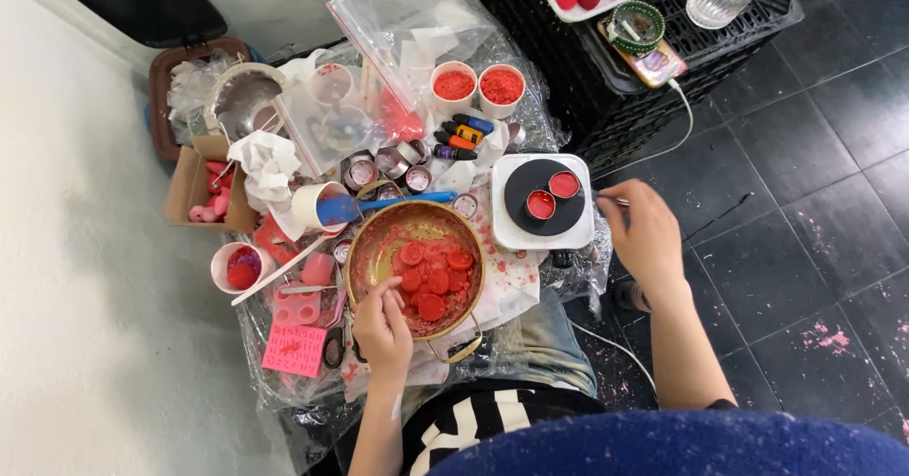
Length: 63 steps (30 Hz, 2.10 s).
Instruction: The recorder picks up small red wax decorations from a bowl and places them onto a white surface for inspection.
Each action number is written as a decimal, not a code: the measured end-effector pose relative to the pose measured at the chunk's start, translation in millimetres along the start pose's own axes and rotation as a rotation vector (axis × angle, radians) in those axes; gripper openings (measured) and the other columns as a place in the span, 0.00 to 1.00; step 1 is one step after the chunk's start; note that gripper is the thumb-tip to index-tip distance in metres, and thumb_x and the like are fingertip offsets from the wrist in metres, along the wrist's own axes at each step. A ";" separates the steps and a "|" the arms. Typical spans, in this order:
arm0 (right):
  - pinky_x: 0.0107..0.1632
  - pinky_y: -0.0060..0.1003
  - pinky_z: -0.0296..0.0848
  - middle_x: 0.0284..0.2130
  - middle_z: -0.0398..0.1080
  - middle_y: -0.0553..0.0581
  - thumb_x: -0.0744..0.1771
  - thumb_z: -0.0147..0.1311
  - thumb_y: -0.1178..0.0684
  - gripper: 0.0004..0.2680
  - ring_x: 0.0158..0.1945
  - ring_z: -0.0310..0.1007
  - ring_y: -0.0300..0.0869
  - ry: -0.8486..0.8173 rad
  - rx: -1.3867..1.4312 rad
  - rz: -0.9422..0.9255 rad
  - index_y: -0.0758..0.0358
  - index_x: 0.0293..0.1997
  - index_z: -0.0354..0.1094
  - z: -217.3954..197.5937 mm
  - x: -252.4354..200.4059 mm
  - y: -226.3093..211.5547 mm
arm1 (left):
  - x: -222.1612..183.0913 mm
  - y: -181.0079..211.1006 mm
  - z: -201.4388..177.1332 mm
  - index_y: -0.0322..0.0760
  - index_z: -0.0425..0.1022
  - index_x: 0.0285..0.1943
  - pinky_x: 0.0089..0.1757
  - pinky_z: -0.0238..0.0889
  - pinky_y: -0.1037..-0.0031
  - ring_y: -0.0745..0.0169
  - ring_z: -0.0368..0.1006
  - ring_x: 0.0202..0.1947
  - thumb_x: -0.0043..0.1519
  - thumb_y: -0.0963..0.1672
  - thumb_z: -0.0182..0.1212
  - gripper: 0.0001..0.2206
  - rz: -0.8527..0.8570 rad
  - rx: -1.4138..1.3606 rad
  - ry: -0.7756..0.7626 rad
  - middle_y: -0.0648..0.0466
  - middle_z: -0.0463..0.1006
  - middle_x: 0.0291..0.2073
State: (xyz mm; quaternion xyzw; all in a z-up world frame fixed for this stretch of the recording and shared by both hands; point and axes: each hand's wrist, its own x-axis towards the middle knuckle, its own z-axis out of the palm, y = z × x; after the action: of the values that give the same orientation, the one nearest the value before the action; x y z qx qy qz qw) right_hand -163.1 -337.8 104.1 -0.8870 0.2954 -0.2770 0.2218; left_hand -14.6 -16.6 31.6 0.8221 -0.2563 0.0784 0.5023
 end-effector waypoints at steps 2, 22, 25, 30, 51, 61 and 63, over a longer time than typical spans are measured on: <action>0.41 0.41 0.72 0.36 0.72 0.56 0.68 0.61 0.55 0.04 0.39 0.75 0.48 -0.012 -0.035 -0.011 0.63 0.44 0.73 3.0 -0.1 -2.3 | 0.6 1.5 0.8 0.33 0.78 0.49 0.33 0.62 0.71 0.62 0.69 0.26 0.69 0.39 0.50 0.09 -0.045 -0.026 0.002 0.52 0.74 0.25; 0.35 0.38 0.71 0.37 0.70 0.50 0.66 0.65 0.50 0.05 0.31 0.72 0.42 0.021 -0.195 -0.124 0.55 0.42 0.80 9.8 6.8 -8.8 | 6.6 -0.1 -0.6 0.32 0.77 0.50 0.30 0.62 0.73 0.64 0.70 0.24 0.70 0.39 0.49 0.10 -0.101 -0.068 -0.012 0.52 0.74 0.25; 0.35 0.38 0.71 0.37 0.70 0.50 0.67 0.65 0.50 0.04 0.32 0.73 0.41 0.028 -0.218 -0.120 0.54 0.42 0.80 11.0 6.3 -5.7 | 7.1 1.0 -0.8 0.32 0.77 0.50 0.32 0.62 0.73 0.64 0.71 0.26 0.70 0.39 0.49 0.09 -0.061 -0.050 -0.009 0.52 0.74 0.26; 0.34 0.38 0.71 0.38 0.70 0.49 0.66 0.65 0.50 0.05 0.31 0.73 0.41 0.013 -0.227 -0.123 0.55 0.41 0.79 12.9 5.2 -0.7 | 7.0 2.1 -0.6 0.33 0.78 0.50 0.31 0.63 0.73 0.64 0.72 0.25 0.70 0.39 0.50 0.09 -0.086 -0.049 -0.007 0.52 0.75 0.26; 0.35 0.37 0.70 0.38 0.69 0.48 0.67 0.63 0.50 0.04 0.33 0.72 0.40 -0.017 -0.293 -0.155 0.54 0.39 0.78 0.4 4.7 -4.5 | 6.9 1.3 0.8 0.35 0.79 0.49 0.34 0.64 0.69 0.60 0.73 0.27 0.69 0.40 0.51 0.09 -0.057 0.025 0.001 0.53 0.76 0.26; 0.34 0.36 0.69 0.38 0.69 0.48 0.66 0.65 0.50 0.04 0.32 0.73 0.40 0.026 -0.273 -0.202 0.54 0.40 0.78 -21.2 11.5 -44.6 | 5.5 0.3 1.7 0.35 0.79 0.49 0.33 0.64 0.71 0.62 0.72 0.27 0.69 0.39 0.52 0.09 -0.067 -0.017 0.023 0.53 0.75 0.26; 0.34 0.36 0.70 0.37 0.70 0.48 0.66 0.66 0.50 0.04 0.32 0.73 0.41 0.012 -0.231 -0.234 0.53 0.39 0.78 -16.9 9.2 -57.9 | 4.8 2.5 1.2 0.34 0.79 0.49 0.31 0.62 0.73 0.64 0.71 0.26 0.68 0.39 0.52 0.09 -0.081 -0.030 0.023 0.53 0.75 0.26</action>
State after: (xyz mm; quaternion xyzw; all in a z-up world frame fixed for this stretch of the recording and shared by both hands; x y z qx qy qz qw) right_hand -144.2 -305.5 152.3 -0.9333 0.2212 -0.2706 0.0826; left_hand -11.8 -20.1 34.8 0.8232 -0.2182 0.0637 0.5202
